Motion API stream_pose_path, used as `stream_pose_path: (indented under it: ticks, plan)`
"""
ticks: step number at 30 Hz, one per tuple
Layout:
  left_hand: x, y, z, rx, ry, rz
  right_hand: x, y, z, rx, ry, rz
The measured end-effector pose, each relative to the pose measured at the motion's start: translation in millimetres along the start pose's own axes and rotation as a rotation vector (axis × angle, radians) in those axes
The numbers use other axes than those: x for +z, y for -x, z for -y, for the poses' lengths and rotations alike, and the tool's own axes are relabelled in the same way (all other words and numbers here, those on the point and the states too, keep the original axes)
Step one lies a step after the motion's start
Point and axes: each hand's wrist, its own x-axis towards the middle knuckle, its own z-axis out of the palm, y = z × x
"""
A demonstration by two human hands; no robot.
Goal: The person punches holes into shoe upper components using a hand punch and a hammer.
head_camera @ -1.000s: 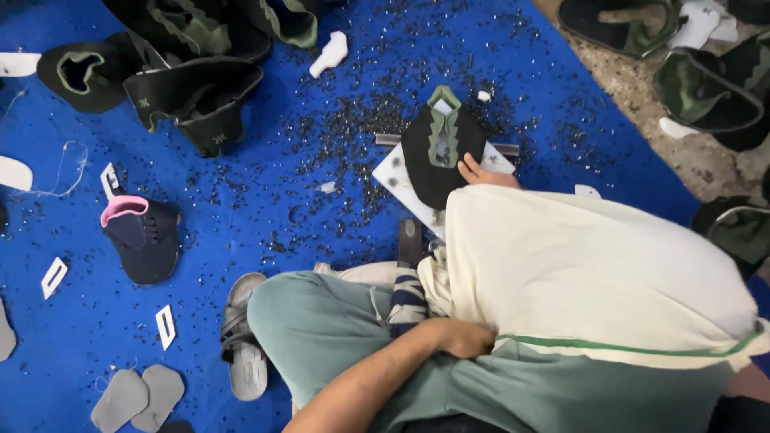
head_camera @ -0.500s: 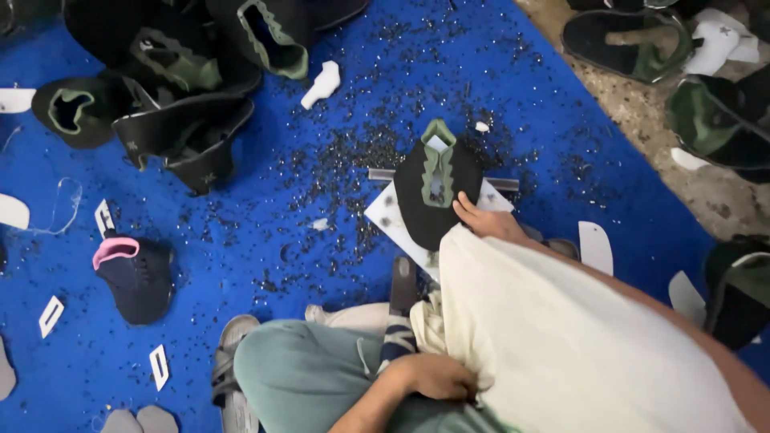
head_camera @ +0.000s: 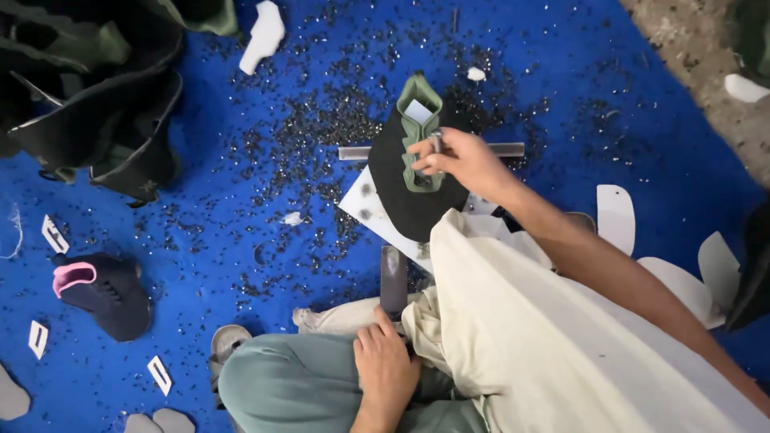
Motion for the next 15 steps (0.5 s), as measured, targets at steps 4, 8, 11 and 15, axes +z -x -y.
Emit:
stream_pose_path:
  ticks: [4,8,11,15]
  plan:
    - [7.3,-10.5,10.7,-0.016,0.101,0.030,-0.4,-15.1,-43.1,-0.055,0.017,0.098]
    - [-2.9,-7.3,22.9,-0.059,0.315,0.009,1.7,-9.9,-43.1,-0.038,0.033,0.070]
    - [-30.2,1.3,26.8,-0.177,0.405,0.053,2.0,-7.9,-37.1,-0.106,0.187,0.090]
    - [-88.3,17.6,21.7,-0.245,0.671,-0.033,5.0,3.1,-37.9,-0.253,0.347,0.087]
